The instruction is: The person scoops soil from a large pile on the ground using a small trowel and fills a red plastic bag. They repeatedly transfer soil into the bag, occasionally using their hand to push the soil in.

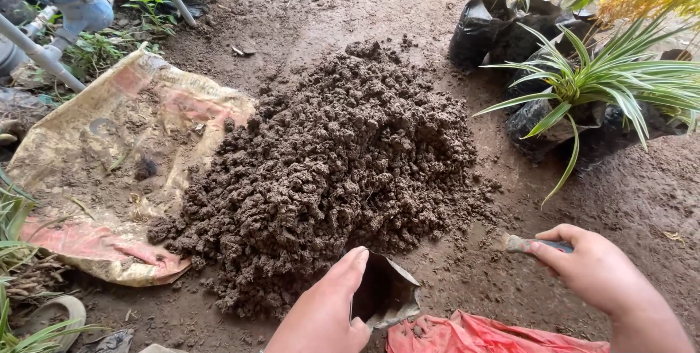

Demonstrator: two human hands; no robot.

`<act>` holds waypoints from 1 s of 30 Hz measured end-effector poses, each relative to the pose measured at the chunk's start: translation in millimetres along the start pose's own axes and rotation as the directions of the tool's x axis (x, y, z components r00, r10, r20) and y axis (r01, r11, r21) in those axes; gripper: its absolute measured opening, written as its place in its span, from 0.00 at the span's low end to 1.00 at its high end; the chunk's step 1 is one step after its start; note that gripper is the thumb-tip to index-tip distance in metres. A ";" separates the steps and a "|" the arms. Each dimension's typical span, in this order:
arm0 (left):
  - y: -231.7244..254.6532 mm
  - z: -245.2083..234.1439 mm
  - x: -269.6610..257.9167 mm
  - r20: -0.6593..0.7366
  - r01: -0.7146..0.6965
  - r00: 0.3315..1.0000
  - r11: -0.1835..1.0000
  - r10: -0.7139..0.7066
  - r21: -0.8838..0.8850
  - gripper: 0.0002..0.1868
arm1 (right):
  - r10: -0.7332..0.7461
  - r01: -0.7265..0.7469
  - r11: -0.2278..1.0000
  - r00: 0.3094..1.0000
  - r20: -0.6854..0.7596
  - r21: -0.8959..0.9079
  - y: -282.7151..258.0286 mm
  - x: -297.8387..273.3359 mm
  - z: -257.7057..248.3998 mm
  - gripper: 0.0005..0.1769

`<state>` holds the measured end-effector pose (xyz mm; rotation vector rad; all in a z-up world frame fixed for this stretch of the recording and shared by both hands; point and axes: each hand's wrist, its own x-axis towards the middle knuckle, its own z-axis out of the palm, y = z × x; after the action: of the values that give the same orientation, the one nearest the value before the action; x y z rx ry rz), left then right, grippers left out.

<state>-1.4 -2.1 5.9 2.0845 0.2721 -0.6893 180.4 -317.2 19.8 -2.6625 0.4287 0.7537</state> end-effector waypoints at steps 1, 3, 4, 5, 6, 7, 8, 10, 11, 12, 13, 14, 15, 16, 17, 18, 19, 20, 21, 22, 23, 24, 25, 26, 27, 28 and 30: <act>1.6 -0.5 -1.0 0.002 0.001 1.000 1.000 -0.001 -0.002 0.51 | 0.001 -0.001 1.000 1.000 0.001 -0.002 -3.2 2.1 2.5 0.16; 5.5 -2.8 -2.6 0.005 0.014 1.000 1.000 -0.014 0.001 0.50 | 0.100 -0.092 0.988 0.993 0.067 -0.121 -9.7 5.7 6.8 0.16; -2.9 2.4 0.7 0.008 0.012 1.000 1.000 -0.012 0.002 0.50 | 0.103 -0.095 0.988 0.992 0.066 -0.120 -0.3 17.0 17.2 0.16; -10.4 6.9 5.7 -0.010 -0.036 0.999 0.999 0.036 0.009 0.51 | 0.107 -0.066 0.973 0.978 0.181 -0.221 8.8 28.8 25.9 0.18; -17.7 11.1 11.0 -0.028 -0.083 0.996 0.996 0.084 0.017 0.52 | 0.121 -0.023 0.948 0.948 0.293 -0.316 17.7 41.0 34.4 0.21; -10.8 5.9 9.1 -0.025 -0.092 0.995 0.996 0.092 0.018 0.52 | 0.125 -0.030 0.949 0.950 0.286 -0.314 3.2 25.7 25.3 0.21; -4.4 0.5 7.4 0.018 -0.032 0.999 0.999 0.031 0.032 0.51 | 0.110 -0.043 0.965 0.961 0.253 -0.258 -11.7 10.5 16.8 0.22; 1.7 -1.3 2.6 0.071 0.026 0.997 0.999 -0.029 0.040 0.51 | 0.109 -0.062 0.976 0.970 0.216 -0.211 -31.0 -7.6 2.7 0.23; 2.2 -2.8 2.3 0.069 0.035 0.997 0.999 -0.038 0.037 0.51 | 0.100 -0.044 0.942 0.983 0.156 -0.333 -42.5 -6.5 -4.3 0.22; 2.4 -4.3 1.7 0.066 0.044 0.997 0.998 -0.046 0.034 0.51 | 0.083 -0.032 0.893 0.992 0.095 -0.449 -54.2 -5.9 -11.0 0.21; 3.5 -4.9 1.6 0.067 0.046 0.997 0.999 -0.047 0.029 0.51 | 0.084 -0.032 0.890 0.992 0.096 -0.454 -61.3 7.0 -13.4 0.21; 4.8 -5.3 1.5 0.092 0.046 0.995 0.998 -0.049 0.036 0.51 | 0.105 -0.051 0.801 0.993 0.055 -0.597 -68.2 19.9 -15.8 0.20; 6.9 -7.9 3.0 0.112 0.042 0.993 0.998 -0.047 0.046 0.51 | 0.113 -0.074 0.692 0.994 0.007 -0.718 -77.6 33.8 -20.0 0.20; 7.1 -9.6 3.8 0.107 0.039 0.993 0.998 -0.044 0.043 0.51 | 0.109 -0.073 0.691 0.994 0.003 -0.719 -93.7 30.9 -15.6 0.20; 7.0 -8.9 3.7 0.121 0.042 0.992 0.998 -0.047 0.043 0.51 | 0.092 -0.021 0.662 0.994 0.054 -0.749 -106.5 27.4 -9.7 0.20; 7.6 -8.5 4.0 0.136 0.045 0.989 0.998 -0.050 0.042 0.51 | 0.077 0.033 0.631 0.991 0.105 -0.775 -119.6 24.3 -4.5 0.25; 4.9 -9.0 6.2 0.131 0.037 0.991 0.998 -0.042 0.045 0.51 | 0.074 0.028 0.634 0.993 0.096 -0.773 -121.6 35.3 11.8 0.25; 2.2 -9.4 8.9 0.168 0.037 0.985 0.999 -0.042 0.036 0.52 | -0.017 0.161 0.550 0.983 0.182 -0.819 -123.7 47.0 27.9 0.17; -2.5 -6.3 9.5 0.206 0.045 0.977 0.999 -0.048 0.022 0.55 | -0.099 0.293 0.444 0.955 0.279 -0.847 -124.4 58.4 47.4 0.19; -3.2 -7.9 14.9 0.200 0.043 0.979 0.999 -0.047 0.020 0.55 | -0.104 0.293 0.441 0.955 0.276 -0.848 -140.0 51.4 45.1 0.19; -4.5 -6.5 18.5 0.219 0.047 0.974 0.997 -0.060 0.068 0.56 | -0.116 0.324 0.454 0.945 0.306 -0.830 -149.8 43.1 45.5 0.17; -6.1 -5.1 22.6 0.238 0.048 0.968 0.992 -0.074 0.115 0.58 | -0.128 0.355 0.467 0.933 0.335 -0.810 -159.9 35.6 46.3 0.15; -10.3 -2.2 25.7 0.245 0.046 0.967 0.993 -0.072 0.111 0.58 | -0.121 0.351 0.467 0.934 0.335 -0.812 -161.1 37.7 32.4 0.15; -14.7 0.4 27.9 0.250 0.026 0.967 0.996 -0.048 0.090 0.59 | -0.114 0.349 0.458 0.935 0.335 -0.818 -162.9 39.0 18.7 0.12; -19.8 1.4 29.3 0.247 0.013 0.969 0.998 -0.029 0.066 0.59 | -0.115 0.353 0.444 0.934 0.339 -0.823 -168.8 40.4 5.8 0.16; -13.3 -3.1 28.0 0.246 0.017 0.969 0.998 -0.031 0.060 0.59 | -0.116 0.357 0.438 0.933 0.342 -0.825 -166.9 50.7 -2.7 0.16; -0.3 -10.4 21.7 0.263 0.067 0.962 0.996 -0.080 0.055 0.56 | 0.012 0.127 0.491 0.988 0.152 -0.862 -160.4 69.4 -17.5 0.18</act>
<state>20.2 5.2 -2.1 2.0045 0.1845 -1.0173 304.5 -193.7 34.0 -3.4751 -0.1843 1.4354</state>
